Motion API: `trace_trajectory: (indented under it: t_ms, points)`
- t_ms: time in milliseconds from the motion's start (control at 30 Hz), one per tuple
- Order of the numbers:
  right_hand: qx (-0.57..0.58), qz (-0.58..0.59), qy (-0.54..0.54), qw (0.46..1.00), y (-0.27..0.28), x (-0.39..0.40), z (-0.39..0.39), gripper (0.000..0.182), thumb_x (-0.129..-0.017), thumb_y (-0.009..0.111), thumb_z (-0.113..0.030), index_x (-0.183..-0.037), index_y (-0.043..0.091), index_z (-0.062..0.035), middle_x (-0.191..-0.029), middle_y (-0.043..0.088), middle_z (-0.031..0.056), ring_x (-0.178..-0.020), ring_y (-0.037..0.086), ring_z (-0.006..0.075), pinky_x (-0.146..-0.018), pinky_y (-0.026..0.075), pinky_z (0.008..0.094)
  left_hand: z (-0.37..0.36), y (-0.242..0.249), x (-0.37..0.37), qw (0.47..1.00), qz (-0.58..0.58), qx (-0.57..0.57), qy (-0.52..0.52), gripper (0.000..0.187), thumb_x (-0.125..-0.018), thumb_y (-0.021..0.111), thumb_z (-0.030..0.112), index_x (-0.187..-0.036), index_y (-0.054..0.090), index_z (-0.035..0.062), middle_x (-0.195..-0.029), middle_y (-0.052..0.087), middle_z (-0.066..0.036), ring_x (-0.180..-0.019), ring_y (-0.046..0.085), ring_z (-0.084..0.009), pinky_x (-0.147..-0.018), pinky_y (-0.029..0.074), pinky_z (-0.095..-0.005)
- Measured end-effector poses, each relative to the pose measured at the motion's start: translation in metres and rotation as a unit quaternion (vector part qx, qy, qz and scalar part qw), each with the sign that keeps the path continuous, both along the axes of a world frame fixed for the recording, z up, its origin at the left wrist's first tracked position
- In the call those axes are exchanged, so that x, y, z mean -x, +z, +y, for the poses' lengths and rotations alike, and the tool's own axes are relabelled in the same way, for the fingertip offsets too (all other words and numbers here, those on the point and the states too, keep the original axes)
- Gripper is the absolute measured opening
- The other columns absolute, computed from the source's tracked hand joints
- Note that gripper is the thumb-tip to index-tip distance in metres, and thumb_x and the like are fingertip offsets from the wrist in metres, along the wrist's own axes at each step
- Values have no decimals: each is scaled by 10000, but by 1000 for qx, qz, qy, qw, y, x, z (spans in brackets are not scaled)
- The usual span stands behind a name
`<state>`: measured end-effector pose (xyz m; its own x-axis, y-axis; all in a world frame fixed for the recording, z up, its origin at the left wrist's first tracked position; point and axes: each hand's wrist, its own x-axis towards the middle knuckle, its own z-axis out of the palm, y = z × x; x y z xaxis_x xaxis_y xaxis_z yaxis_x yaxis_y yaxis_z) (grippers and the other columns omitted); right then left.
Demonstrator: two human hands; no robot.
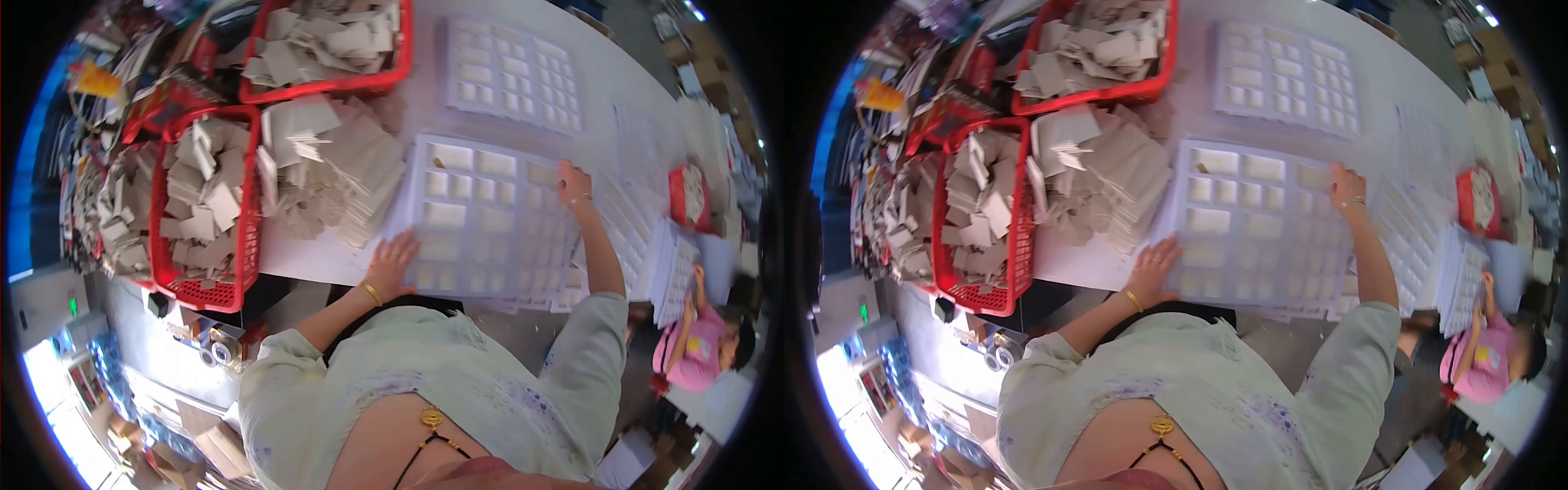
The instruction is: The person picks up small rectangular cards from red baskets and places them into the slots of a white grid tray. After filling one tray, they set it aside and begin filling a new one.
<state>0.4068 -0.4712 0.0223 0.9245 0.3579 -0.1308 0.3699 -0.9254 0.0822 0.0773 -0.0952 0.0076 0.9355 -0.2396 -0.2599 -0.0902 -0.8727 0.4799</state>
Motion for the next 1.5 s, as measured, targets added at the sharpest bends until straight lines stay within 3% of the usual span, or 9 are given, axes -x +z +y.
trace_trajectory:
  t_ms: [167,200,300,333,600,733,1000,1200,1500]
  points:
    - [-245,-98,149,953,37,-43,136,272,-777,625,-148,-1045,584,-163,-909,661,11,-910,605,228,-813,413,416,32,25,-18,989,-91,114,-10,882,-698,745,331,-1417,282,112,-1471,282,-98,-1336,301,-283,-1085,271,-430]
    - [-270,-101,172,942,51,-48,176,227,-784,627,-160,-1009,594,-165,-888,664,2,-880,613,221,-801,416,405,42,43,-28,972,-177,153,16,630,-715,731,207,-1282,474,108,-1276,502,-96,-1186,473,-296,-989,383,-414]
    - [-360,-78,236,899,59,-70,295,130,-795,646,-210,-915,618,-171,-850,676,-11,-819,633,207,-764,425,380,94,63,-57,941,-293,168,27,394,-693,736,123,-1063,603,104,-1032,610,-65,-988,577,-290,-845,454,-407]
    - [-357,-47,233,903,56,-77,334,138,-788,661,-239,-901,623,-169,-846,679,-10,-817,637,206,-759,429,381,110,84,-73,910,-376,170,42,220,-674,735,63,-861,624,98,-837,617,-46,-824,593,-275,-723,464,-391]
    - [-232,14,214,949,19,-68,522,271,-739,722,-341,-936,617,-188,-930,663,-11,-944,614,207,-831,410,403,246,119,-150,858,-463,57,213,103,-725,677,49,-766,586,72,-730,594,-56,-695,573,-257,-656,425,-362]
    - [-226,32,226,947,6,-80,531,105,-743,687,-241,-797,633,-169,-835,654,7,-862,630,218,-813,418,394,306,96,-196,874,-418,27,246,154,-752,671,101,-882,592,78,-859,607,-74,-789,591,-261,-692,444,-372]
    - [-601,19,47,798,13,-104,489,78,-749,631,-100,-801,604,-50,-789,675,85,-631,660,160,-560,504,287,344,65,-289,888,-289,-226,276,551,-701,748,266,-1192,546,116,-1219,547,-42,-1155,484,-267,-933,405,-427]
    - [-712,141,-150,671,50,-99,424,368,-772,568,25,-1123,480,-40,-851,590,97,-635,659,168,-433,493,244,348,60,-297,904,-211,-296,224,515,-680,766,327,-1107,584,103,-1168,564,-67,-1119,512,-262,-916,413,-413]
    - [-709,222,-216,633,53,-84,368,153,-802,545,0,-929,630,-14,-924,661,79,-787,677,150,-522,525,258,336,75,-298,910,-124,-282,277,587,-648,797,369,-1124,559,123,-1205,527,-86,-1141,504,-285,-918,428,-420]
